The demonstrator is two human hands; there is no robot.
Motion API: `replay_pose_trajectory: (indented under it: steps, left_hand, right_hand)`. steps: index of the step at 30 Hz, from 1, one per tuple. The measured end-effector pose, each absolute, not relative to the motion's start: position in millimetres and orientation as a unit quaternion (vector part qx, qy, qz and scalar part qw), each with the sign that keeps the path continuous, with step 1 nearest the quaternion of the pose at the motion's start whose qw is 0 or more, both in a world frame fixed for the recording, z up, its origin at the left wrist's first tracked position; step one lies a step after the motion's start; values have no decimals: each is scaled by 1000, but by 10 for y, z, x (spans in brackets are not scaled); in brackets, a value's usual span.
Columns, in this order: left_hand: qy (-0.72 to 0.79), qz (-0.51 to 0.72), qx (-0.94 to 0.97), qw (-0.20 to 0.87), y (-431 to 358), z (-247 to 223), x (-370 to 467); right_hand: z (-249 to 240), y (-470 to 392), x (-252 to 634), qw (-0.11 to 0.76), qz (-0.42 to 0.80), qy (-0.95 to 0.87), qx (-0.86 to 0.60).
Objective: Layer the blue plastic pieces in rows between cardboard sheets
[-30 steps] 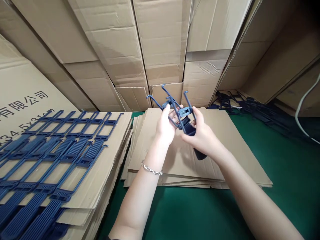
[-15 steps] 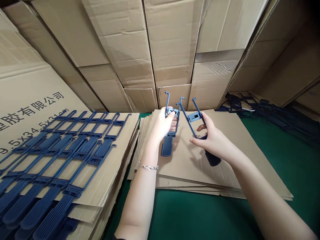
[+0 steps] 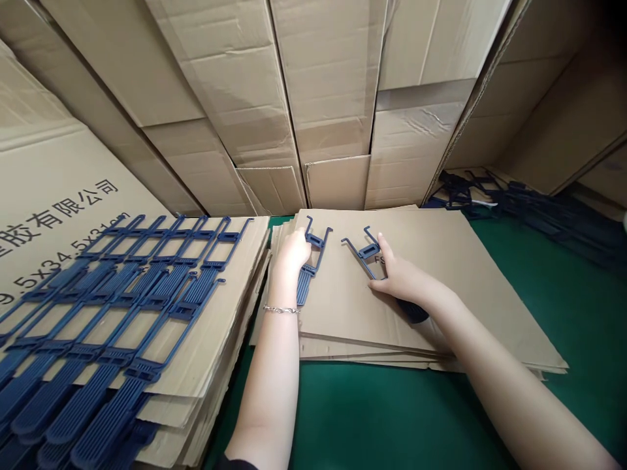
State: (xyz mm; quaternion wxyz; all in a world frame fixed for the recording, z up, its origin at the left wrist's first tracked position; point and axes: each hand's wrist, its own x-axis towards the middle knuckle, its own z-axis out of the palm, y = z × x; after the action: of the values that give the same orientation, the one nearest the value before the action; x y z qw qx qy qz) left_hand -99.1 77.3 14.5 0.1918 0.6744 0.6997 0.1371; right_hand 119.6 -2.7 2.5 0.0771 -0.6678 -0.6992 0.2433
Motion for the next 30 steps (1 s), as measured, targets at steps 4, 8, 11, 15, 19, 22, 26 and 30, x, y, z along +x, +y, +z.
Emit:
replay_pose_trajectory:
  steps: [4, 8, 11, 15, 19, 22, 26, 30]
  left_hand:
    - [693, 66, 693, 188, 741, 165, -1018]
    - [678, 9, 707, 199, 653, 261, -1007]
    - [657, -29, 721, 218, 594, 323, -968]
    - [650, -55, 725, 221, 599, 313, -937]
    - [673, -30, 714, 191, 652, 241, -945]
    - [701, 4, 695, 160, 670, 182, -933]
    - [716, -20, 677, 166, 686, 135, -916]
    - [701, -60, 686, 186, 711, 182, -963]
  right_hand:
    - [54, 11, 1234, 118, 253, -694, -664]
    - [128, 30, 1340, 116, 255, -693, -665]
    - [208, -24, 1366, 60, 231, -692, -681]
    - [334, -182, 1254, 2, 254, -720, -646]
    - [351, -322, 1104, -22, 277, -755, -594]
    - [266, -366, 1038, -23, 257, -767, -587]
    - [171, -381, 992, -18, 222, -783, -581]
    - [227, -410, 946, -58, 170, -786, -591]
